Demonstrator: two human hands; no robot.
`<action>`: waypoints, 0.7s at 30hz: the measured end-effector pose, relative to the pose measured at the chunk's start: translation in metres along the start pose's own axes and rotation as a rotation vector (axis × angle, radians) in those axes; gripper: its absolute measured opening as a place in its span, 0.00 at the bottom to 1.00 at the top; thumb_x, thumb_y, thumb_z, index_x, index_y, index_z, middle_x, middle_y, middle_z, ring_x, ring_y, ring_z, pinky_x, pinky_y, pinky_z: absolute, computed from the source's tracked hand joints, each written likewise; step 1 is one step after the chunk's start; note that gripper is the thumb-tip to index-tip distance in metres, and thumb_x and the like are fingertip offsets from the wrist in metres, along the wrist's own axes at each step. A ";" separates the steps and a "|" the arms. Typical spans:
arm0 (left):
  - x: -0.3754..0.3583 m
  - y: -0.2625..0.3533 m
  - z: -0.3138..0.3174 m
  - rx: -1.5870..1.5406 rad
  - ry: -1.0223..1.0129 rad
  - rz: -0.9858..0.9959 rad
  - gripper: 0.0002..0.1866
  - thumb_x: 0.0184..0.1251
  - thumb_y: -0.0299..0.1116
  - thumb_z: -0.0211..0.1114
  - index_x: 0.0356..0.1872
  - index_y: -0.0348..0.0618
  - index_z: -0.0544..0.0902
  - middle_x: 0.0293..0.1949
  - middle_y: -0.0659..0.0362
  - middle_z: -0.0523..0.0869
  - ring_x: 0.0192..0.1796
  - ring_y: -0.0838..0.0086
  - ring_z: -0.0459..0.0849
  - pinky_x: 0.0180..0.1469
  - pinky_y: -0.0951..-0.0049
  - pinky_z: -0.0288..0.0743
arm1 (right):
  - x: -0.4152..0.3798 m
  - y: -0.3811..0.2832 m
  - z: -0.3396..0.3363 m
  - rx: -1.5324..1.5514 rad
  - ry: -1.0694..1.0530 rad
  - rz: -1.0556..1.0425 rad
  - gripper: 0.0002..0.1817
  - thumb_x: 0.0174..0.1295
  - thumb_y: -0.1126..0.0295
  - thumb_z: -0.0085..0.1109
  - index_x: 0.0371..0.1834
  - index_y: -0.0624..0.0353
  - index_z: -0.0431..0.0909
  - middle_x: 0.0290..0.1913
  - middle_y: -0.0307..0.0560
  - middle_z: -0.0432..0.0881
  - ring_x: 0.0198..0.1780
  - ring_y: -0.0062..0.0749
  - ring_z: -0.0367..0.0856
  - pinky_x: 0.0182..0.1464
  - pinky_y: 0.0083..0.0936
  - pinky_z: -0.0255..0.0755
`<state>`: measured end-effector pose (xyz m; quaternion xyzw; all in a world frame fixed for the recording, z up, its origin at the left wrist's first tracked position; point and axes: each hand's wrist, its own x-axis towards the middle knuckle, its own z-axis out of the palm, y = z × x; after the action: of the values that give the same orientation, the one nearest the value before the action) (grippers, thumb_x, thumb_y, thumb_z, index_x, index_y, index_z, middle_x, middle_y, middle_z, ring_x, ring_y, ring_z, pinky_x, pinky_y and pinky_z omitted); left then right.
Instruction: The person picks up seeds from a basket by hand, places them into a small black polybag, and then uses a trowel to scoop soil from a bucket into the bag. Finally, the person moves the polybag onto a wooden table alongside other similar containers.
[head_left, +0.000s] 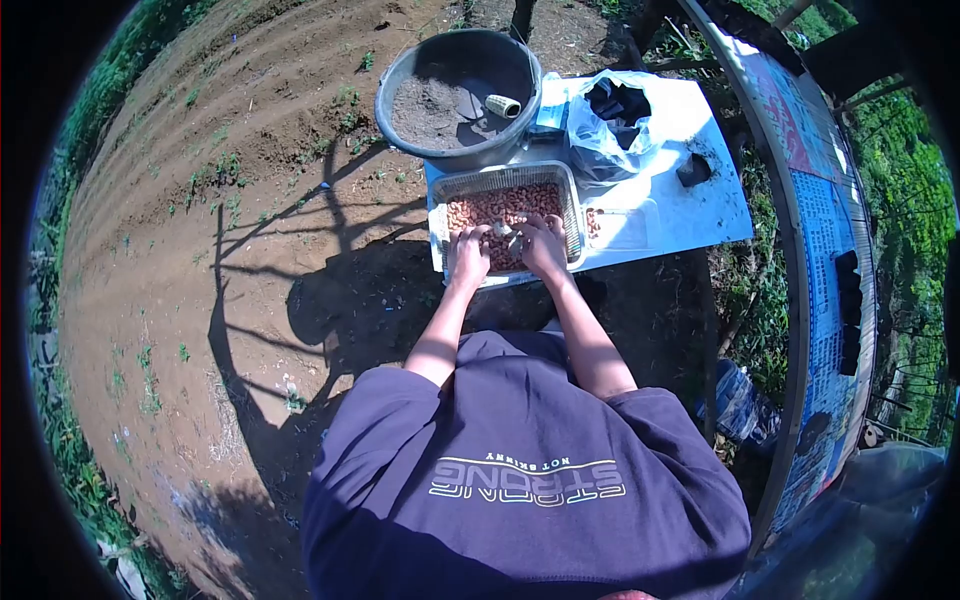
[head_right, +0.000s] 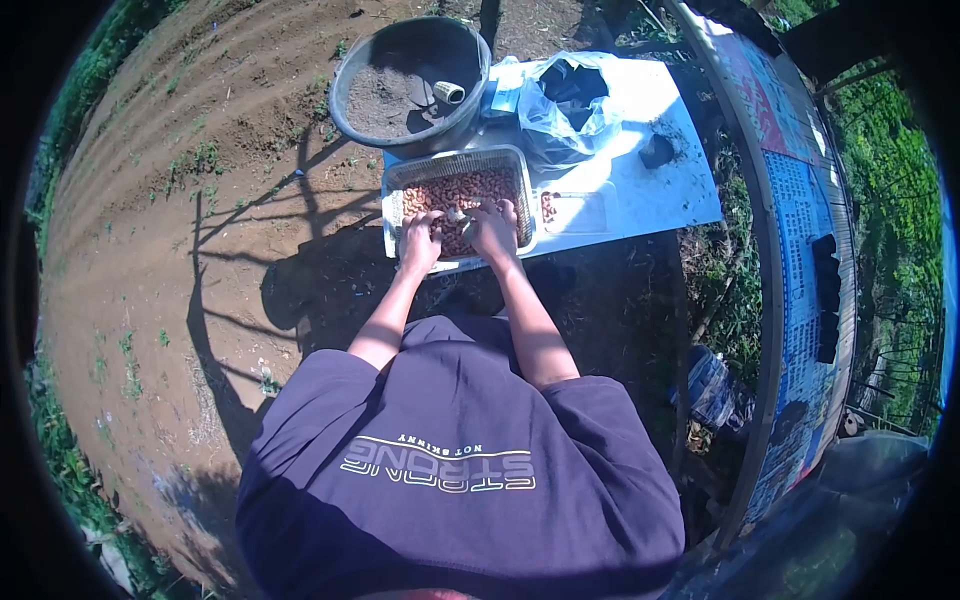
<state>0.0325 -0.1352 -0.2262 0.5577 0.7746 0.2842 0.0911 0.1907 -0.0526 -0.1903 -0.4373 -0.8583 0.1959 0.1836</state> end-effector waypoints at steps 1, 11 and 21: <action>0.000 0.001 -0.001 0.019 -0.013 -0.030 0.20 0.60 0.31 0.69 0.54 0.51 0.80 0.50 0.53 0.83 0.57 0.54 0.76 0.63 0.56 0.71 | 0.002 0.002 0.002 -0.008 -0.053 -0.024 0.22 0.55 0.73 0.61 0.54 0.46 0.85 0.55 0.47 0.82 0.64 0.56 0.68 0.67 0.45 0.64; -0.004 -0.006 0.004 0.076 -0.015 -0.030 0.20 0.57 0.31 0.71 0.52 0.47 0.83 0.52 0.55 0.82 0.58 0.55 0.76 0.64 0.60 0.71 | 0.014 0.009 0.024 -0.186 -0.185 -0.167 0.18 0.53 0.69 0.61 0.49 0.42 0.87 0.60 0.47 0.76 0.65 0.52 0.66 0.66 0.45 0.60; -0.006 -0.003 0.001 0.020 -0.028 0.028 0.17 0.57 0.29 0.70 0.49 0.46 0.83 0.49 0.55 0.83 0.56 0.56 0.77 0.63 0.60 0.72 | 0.021 0.015 0.017 0.055 -0.094 0.071 0.11 0.59 0.67 0.63 0.44 0.52 0.88 0.48 0.45 0.87 0.54 0.47 0.75 0.59 0.39 0.66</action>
<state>0.0326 -0.1408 -0.2298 0.5733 0.7681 0.2699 0.0922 0.1807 -0.0302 -0.2096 -0.4526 -0.8443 0.2459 0.1479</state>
